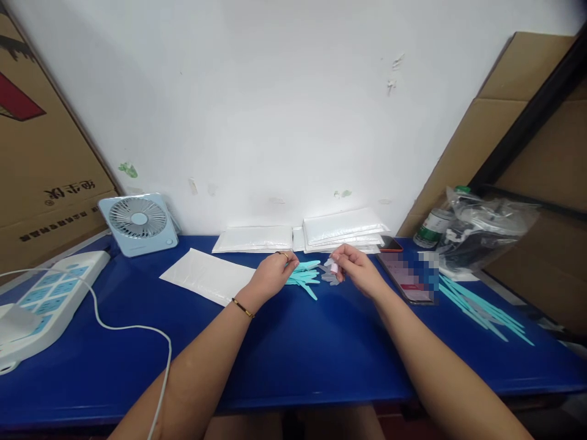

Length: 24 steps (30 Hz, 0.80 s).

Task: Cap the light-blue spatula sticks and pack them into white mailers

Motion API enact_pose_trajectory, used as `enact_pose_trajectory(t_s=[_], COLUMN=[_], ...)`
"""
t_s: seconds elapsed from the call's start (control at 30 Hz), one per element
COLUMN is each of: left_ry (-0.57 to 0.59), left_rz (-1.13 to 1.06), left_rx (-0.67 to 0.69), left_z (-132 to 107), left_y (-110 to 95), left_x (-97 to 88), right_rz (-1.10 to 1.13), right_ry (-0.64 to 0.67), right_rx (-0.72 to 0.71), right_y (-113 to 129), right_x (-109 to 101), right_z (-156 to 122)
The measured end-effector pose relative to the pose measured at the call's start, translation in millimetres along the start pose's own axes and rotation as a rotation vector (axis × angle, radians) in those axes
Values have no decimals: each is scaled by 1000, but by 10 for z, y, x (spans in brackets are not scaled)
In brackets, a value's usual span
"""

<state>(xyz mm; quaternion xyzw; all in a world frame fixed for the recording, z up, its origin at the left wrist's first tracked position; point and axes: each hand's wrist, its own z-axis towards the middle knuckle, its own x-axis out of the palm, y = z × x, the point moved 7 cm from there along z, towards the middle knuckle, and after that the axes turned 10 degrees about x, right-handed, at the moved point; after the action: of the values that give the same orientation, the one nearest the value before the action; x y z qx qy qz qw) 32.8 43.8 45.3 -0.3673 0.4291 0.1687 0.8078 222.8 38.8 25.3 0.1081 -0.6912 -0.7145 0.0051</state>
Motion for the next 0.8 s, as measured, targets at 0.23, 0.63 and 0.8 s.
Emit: enact_pose_trajectory(t_s=[0.23,0.63,0.8], left_ry=[4,63,138], left_rz=[45,-83,139], left_rx=[36,88,73], left_z=[4,-9,-27], left_y=[-39,-112,92], left_x=[9,129,174], right_rz=[-19,-79,-353], right_ry=[39,336,551], right_rx=[7,123,265], right_y=[-30,-38,-226], right_x=[69,330,288], right_z=[13,-121,-217])
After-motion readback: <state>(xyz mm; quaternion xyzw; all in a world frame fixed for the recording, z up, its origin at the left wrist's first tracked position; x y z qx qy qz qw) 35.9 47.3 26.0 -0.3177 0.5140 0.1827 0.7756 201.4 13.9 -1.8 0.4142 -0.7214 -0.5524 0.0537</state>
